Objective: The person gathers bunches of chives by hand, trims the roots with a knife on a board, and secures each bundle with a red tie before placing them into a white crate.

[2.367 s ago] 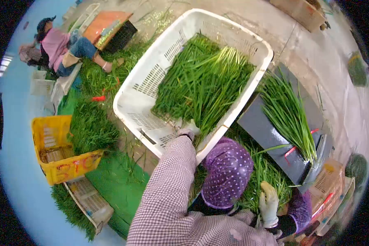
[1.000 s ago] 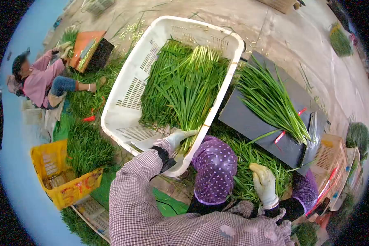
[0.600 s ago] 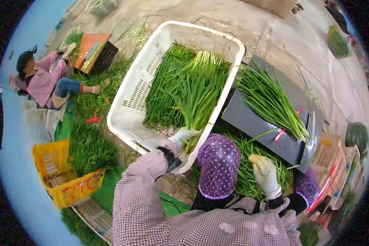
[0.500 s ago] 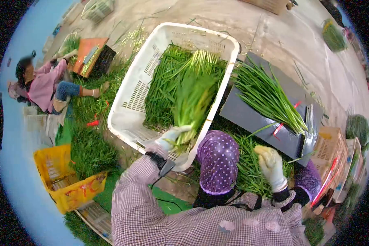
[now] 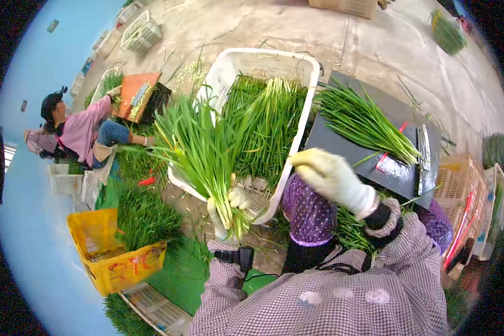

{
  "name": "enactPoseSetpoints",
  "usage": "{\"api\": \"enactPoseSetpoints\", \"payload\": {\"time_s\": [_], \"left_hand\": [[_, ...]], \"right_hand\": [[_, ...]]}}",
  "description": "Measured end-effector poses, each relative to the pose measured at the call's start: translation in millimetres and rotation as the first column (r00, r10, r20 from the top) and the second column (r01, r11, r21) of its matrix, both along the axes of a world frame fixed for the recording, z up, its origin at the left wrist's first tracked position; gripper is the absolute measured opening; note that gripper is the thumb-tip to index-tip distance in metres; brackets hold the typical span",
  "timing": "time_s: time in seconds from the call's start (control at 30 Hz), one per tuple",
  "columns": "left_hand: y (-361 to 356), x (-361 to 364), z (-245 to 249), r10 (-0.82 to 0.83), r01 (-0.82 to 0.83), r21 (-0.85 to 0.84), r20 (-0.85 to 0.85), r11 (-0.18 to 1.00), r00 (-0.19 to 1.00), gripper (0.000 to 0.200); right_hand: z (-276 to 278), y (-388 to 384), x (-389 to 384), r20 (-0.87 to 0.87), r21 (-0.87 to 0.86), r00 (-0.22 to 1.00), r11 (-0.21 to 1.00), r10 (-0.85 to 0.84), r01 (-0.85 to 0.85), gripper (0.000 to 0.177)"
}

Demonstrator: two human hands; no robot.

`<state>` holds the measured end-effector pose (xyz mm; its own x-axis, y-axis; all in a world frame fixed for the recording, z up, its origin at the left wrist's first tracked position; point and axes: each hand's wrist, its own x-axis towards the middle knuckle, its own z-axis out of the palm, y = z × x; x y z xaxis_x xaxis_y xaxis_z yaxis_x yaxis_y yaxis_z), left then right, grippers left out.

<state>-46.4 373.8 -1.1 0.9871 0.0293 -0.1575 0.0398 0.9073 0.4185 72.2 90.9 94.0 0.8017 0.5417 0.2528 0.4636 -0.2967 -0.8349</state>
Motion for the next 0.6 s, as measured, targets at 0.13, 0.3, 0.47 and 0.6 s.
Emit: {"api": "enactPoseSetpoints", "payload": {"time_s": [0.13,0.3,0.47,0.6], "left_hand": [[-35,-17,29,-0.098,0.099,0.131,-0.010,0.986,0.995,0.076],[-107,-5,35,-0.446,0.411,0.545,-0.074,0.731,0.892,0.068],[-208,19,91,-0.583,0.511,0.512,-0.025,0.690,0.812,0.043],[-275,19,68,-0.666,0.611,0.470,-0.064,0.637,0.744,0.036]], "right_hand": [[-12,24,-20,-0.360,0.137,0.906,0.973,0.221,-0.183,0.068],[46,-13,-33,-0.582,0.592,0.723,0.803,0.373,0.062,0.075],[53,-98,-62,-0.579,0.516,0.815,0.780,0.013,0.354,0.058],[19,-149,-82,-0.545,0.529,0.806,0.652,-0.231,0.544,0.057]]}}
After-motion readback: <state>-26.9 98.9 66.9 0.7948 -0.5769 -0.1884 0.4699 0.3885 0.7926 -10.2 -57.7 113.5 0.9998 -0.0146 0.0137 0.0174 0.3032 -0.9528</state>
